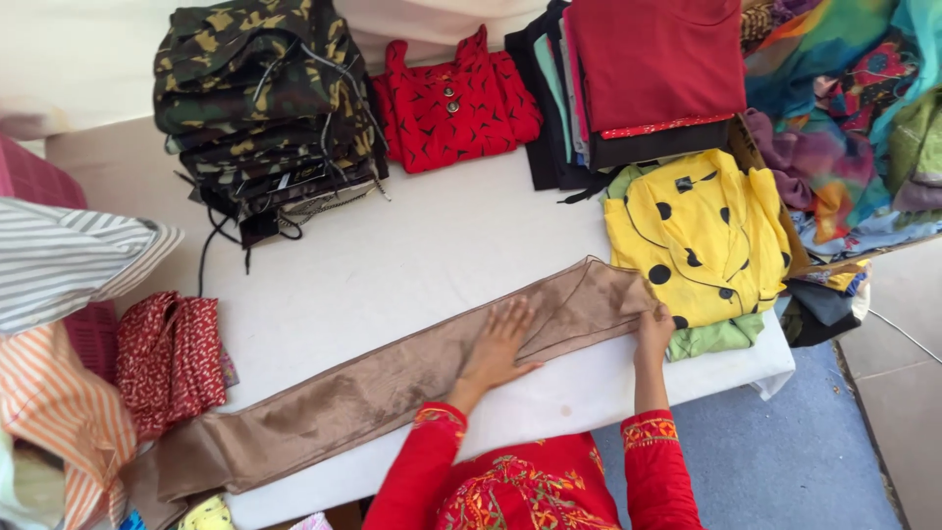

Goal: The person folds a brown scarf on a white table, smoothing it out and folding it into a compact square before placing it aside. They then pick up a yellow and green patterned scarf, unfold it, and begin folding it in a similar manner. The workspace is surrounded by stacks of various folded garments.

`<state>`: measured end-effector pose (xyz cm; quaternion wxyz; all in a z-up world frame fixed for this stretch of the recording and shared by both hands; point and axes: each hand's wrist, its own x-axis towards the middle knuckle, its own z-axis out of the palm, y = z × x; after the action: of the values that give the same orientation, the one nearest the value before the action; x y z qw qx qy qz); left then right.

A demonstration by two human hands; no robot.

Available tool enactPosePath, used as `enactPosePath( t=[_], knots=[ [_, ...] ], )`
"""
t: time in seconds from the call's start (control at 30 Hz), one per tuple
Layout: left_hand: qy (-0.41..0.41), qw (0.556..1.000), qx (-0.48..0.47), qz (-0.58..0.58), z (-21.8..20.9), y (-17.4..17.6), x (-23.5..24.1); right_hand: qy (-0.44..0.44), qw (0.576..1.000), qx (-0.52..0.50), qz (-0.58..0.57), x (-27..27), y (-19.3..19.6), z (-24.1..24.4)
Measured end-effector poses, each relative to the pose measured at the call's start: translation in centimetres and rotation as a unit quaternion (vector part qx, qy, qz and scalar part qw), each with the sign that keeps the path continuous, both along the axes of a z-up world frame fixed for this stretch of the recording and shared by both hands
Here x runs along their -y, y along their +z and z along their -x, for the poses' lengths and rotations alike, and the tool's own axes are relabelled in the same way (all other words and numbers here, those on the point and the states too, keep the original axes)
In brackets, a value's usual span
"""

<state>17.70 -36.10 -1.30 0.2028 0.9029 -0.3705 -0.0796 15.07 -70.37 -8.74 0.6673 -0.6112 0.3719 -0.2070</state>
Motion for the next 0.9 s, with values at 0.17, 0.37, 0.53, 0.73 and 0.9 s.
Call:
enactPosePath(
  t=[0.17,0.37,0.53,0.73,0.9],
  knots=[
    [0.018,0.999,0.05,-0.009,1.9,-1.1,3.0,-0.01,0.993,0.06,-0.104,-3.5,2.4,2.7],
    [0.025,0.996,0.086,-0.001,2.3,-1.2,3.2,-0.068,0.987,0.087,-0.117,-11.8,1.8,5.9],
    [0.021,0.997,0.07,0.001,2.5,-1.0,3.0,-0.035,0.992,0.006,-0.125,-14.7,3.0,5.1],
    [0.032,0.994,0.107,0.018,2.3,-1.0,2.8,-0.02,0.997,-0.006,-0.071,-17.0,5.3,3.7],
    [0.019,0.997,-0.075,0.004,3.1,-3.5,3.0,0.039,0.999,0.014,0.019,-18.0,7.0,3.2]
  ],
)
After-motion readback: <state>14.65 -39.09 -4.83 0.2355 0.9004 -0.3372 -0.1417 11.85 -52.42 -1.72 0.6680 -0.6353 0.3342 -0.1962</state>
